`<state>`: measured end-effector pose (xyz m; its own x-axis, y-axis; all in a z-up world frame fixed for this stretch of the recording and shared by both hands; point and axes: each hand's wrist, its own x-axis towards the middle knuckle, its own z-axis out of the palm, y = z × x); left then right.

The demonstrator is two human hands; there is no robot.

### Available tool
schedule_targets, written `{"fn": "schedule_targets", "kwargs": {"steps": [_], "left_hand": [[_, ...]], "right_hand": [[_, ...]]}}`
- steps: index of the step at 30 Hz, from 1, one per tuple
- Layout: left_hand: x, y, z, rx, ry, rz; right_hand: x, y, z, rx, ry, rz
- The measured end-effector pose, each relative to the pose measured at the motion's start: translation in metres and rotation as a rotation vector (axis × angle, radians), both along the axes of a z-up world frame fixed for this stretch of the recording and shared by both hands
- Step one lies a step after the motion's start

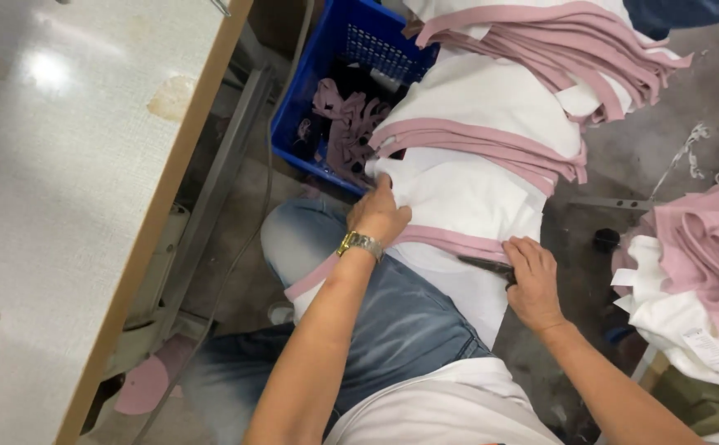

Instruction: Trimming excess fabric strips from white garment components using scissors at a sewing workstation.

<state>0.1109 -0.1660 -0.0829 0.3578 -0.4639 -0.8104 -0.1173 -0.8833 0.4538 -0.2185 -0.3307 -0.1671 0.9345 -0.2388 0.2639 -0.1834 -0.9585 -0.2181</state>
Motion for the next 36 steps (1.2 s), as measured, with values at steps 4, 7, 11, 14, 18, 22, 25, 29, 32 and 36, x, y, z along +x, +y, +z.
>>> {"fn": "schedule_targets", "kwargs": {"steps": [4, 7, 11, 14, 18, 22, 25, 29, 32, 36], "left_hand": [[0.006, 0.033, 0.048, -0.104, 0.025, 0.345], [0.005, 0.077, 0.046, -0.296, 0.165, 0.693], [-0.012, 0.127, 0.056, -0.469, 0.196, 0.946], [-0.040, 0.153, 0.009, -0.865, 0.306, 1.042], [-0.062, 0.157, 0.018, -0.780, 0.137, 1.026], [-0.070, 0.167, 0.058, -0.777, 0.040, 0.989], [-0.073, 0.174, 0.065, -0.851, -0.031, 1.007], [-0.073, 0.189, 0.077, -0.851, -0.015, 1.018], [-0.071, 0.200, 0.096, -0.862, 0.136, 0.951], [-0.074, 0.205, 0.113, -0.812, 0.255, 1.014]], "right_hand": [[-0.013, 0.007, 0.029, 0.261, 0.311, -0.155], [-0.006, 0.011, 0.072, 0.481, 0.443, -0.326], [-0.004, 0.024, 0.110, 0.531, 0.374, -0.604], [0.032, 0.037, 0.152, 0.856, 0.165, -0.643], [0.073, 0.057, 0.179, 1.060, 0.190, -0.826], [0.102, 0.083, 0.191, 1.544, 0.137, -0.578], [0.120, 0.094, 0.198, 1.787, 0.183, -0.292], [0.141, 0.108, 0.210, 2.024, 0.205, 0.060], [0.166, 0.131, 0.223, 1.639, 0.060, -0.007], [0.174, 0.133, 0.232, 1.821, 0.077, 0.155]]}}
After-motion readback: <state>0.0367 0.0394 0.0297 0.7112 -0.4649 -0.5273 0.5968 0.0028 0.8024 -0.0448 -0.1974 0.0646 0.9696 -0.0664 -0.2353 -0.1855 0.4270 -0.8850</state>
